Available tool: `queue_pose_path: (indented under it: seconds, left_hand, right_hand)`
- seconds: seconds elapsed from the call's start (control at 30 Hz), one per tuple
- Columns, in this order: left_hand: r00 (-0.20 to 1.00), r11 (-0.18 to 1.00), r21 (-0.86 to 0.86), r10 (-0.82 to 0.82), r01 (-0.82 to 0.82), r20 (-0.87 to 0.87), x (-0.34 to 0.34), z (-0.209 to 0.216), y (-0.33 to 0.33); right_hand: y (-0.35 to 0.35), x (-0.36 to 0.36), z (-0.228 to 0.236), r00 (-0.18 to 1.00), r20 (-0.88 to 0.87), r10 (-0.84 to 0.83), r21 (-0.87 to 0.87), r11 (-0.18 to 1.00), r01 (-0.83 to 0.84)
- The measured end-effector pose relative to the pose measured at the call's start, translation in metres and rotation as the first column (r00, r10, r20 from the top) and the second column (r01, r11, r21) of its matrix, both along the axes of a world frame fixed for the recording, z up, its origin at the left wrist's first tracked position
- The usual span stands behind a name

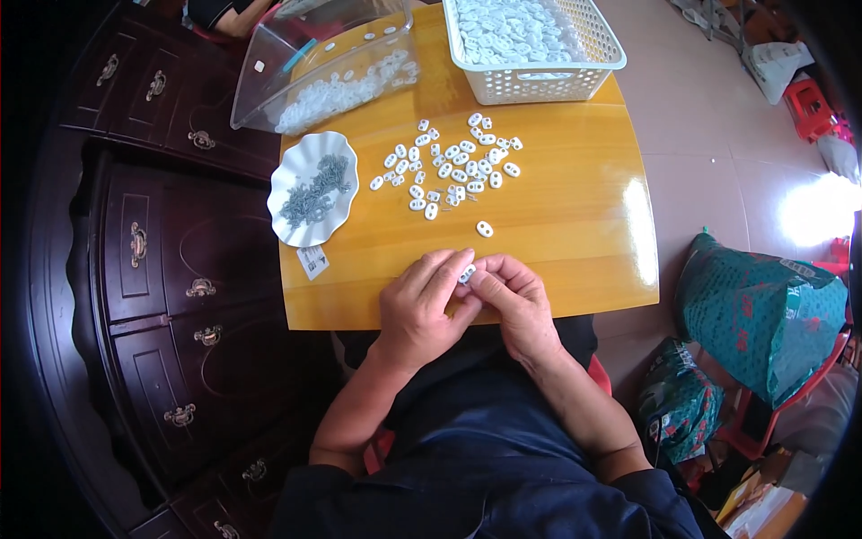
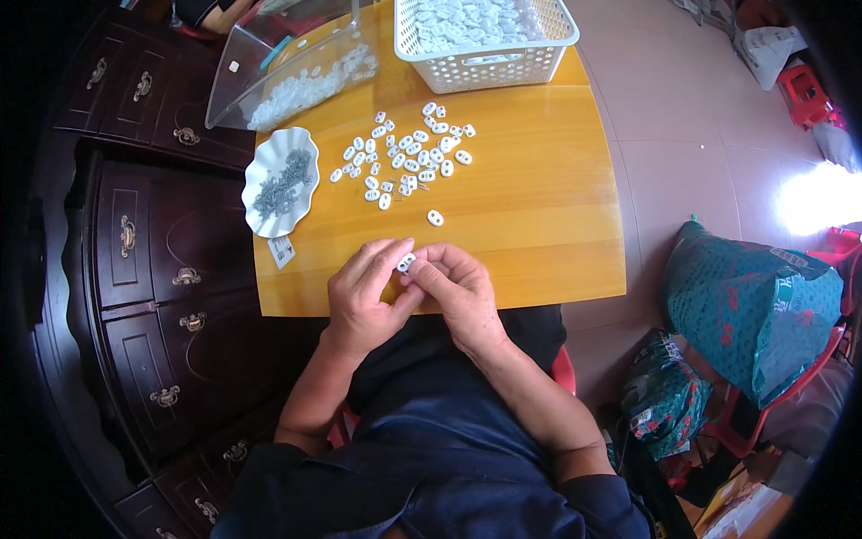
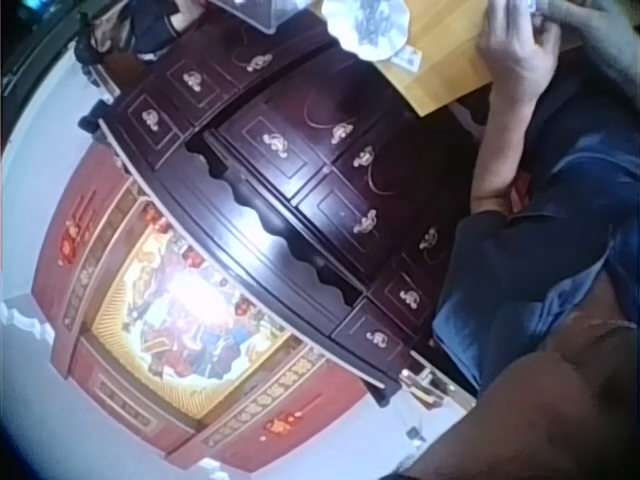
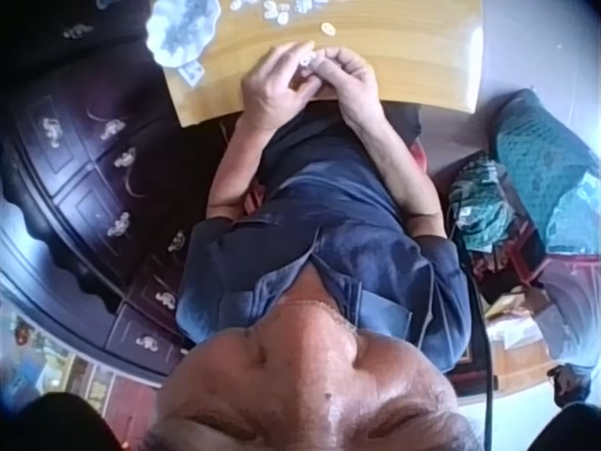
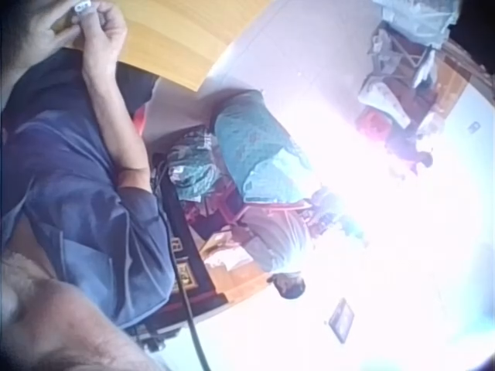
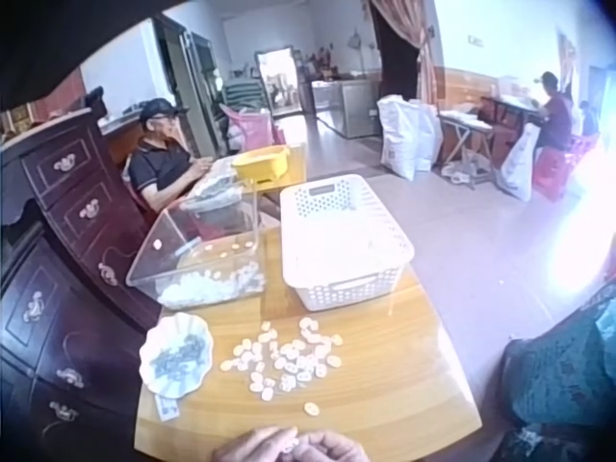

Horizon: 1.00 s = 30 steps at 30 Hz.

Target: Inserting small metal pins into white plastic components at a workbench.

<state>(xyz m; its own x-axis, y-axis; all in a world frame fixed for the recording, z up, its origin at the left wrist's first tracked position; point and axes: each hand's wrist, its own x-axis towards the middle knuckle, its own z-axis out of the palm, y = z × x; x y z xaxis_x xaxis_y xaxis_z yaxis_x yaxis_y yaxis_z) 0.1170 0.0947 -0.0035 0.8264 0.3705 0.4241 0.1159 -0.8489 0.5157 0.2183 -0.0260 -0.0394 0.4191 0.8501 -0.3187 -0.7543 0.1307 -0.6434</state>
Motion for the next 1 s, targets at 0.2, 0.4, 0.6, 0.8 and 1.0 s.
queue_pose_path:
  seconds: [0.2, 0.4, 0.6, 0.8, 1.0]
  left_hand:
    - [1.0, 0.999, 0.051, 0.004, -0.005, 0.016, 0.001, 0.002, 0.001]
    - [0.996, 0.996, -0.074, -0.054, 0.049, -0.076, -0.002, 0.006, 0.003]
    - [0.994, 0.995, -0.074, -0.077, 0.071, -0.084, -0.003, 0.008, 0.005]
    - [0.994, 0.994, -0.075, -0.09, 0.085, -0.067, 0.0, 0.009, 0.005]
    - [0.992, 0.995, -0.06, -0.091, 0.086, -0.085, 0.001, 0.009, 0.004]
  right_hand:
    - [-0.003, -0.001, -0.006, 0.992, -0.121, 0.014, -0.022, 1.0, -0.017]
    - [-0.004, 0.003, -0.003, 0.995, -0.074, 0.063, -0.077, 0.995, -0.069]
    - [-0.003, 0.0, -0.006, 0.998, 0.004, 0.055, -0.1, 0.993, -0.055]
    - [-0.003, -0.003, -0.003, 0.999, 0.051, -0.004, -0.114, 0.993, 0.01]
    - [-0.003, -0.006, -0.002, 0.992, 0.114, -0.059, -0.104, 0.992, 0.071]
